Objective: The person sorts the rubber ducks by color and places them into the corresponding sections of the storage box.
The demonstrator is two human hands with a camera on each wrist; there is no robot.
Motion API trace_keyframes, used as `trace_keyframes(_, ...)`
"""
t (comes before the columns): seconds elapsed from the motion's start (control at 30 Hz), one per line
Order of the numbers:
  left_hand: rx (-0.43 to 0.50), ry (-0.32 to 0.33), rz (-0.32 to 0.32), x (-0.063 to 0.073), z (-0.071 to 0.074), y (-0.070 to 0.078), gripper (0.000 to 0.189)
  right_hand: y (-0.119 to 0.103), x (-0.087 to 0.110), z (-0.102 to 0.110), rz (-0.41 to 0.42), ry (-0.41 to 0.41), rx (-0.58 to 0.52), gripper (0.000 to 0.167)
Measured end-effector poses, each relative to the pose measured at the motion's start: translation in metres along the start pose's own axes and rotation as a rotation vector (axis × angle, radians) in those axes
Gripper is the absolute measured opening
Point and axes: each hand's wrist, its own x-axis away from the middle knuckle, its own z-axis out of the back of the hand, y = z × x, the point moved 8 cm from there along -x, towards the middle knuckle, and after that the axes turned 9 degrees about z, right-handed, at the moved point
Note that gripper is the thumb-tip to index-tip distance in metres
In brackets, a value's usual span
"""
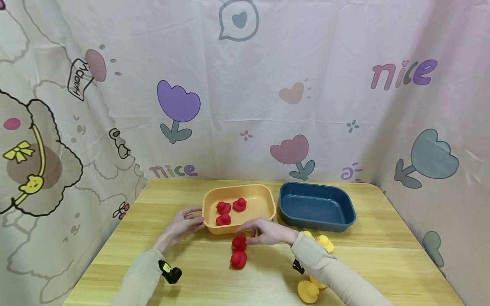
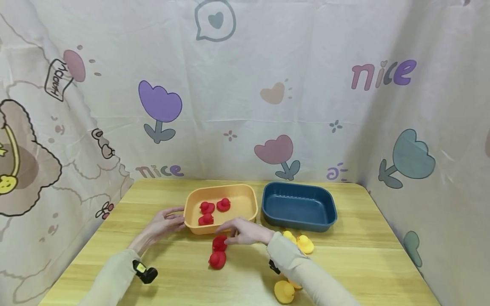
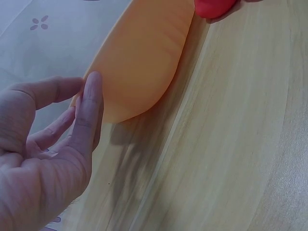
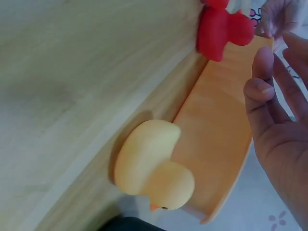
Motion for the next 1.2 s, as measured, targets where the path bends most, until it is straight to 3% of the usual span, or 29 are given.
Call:
trace_keyframes(0.23, 0.000, 0.008, 0.001, -0.001, 0.000, 0.000, 0.064, 0.004, 0.000, -0.010, 0.048, -0.060, 0.010, 0.045)
trace_keyframes(0.6, -0.005, 0.013, -0.006, -0.001, 0.000, -0.001, 0.063, 0.007, 0.001, -0.018, 0.025, -0.120, -0.019, 0.041)
trace_keyframes(0.73, -0.006, 0.017, -0.005, -0.001, 0.001, -0.001, 0.064, 0.005, 0.001, -0.017, 0.031, -0.118, -0.016, 0.039)
trace_keyframes(1.2, -0.003, 0.016, -0.004, -0.001, 0.001, -0.001, 0.063, 0.014, 0.005, -0.012, -0.065, -0.077, 0.017, 0.034)
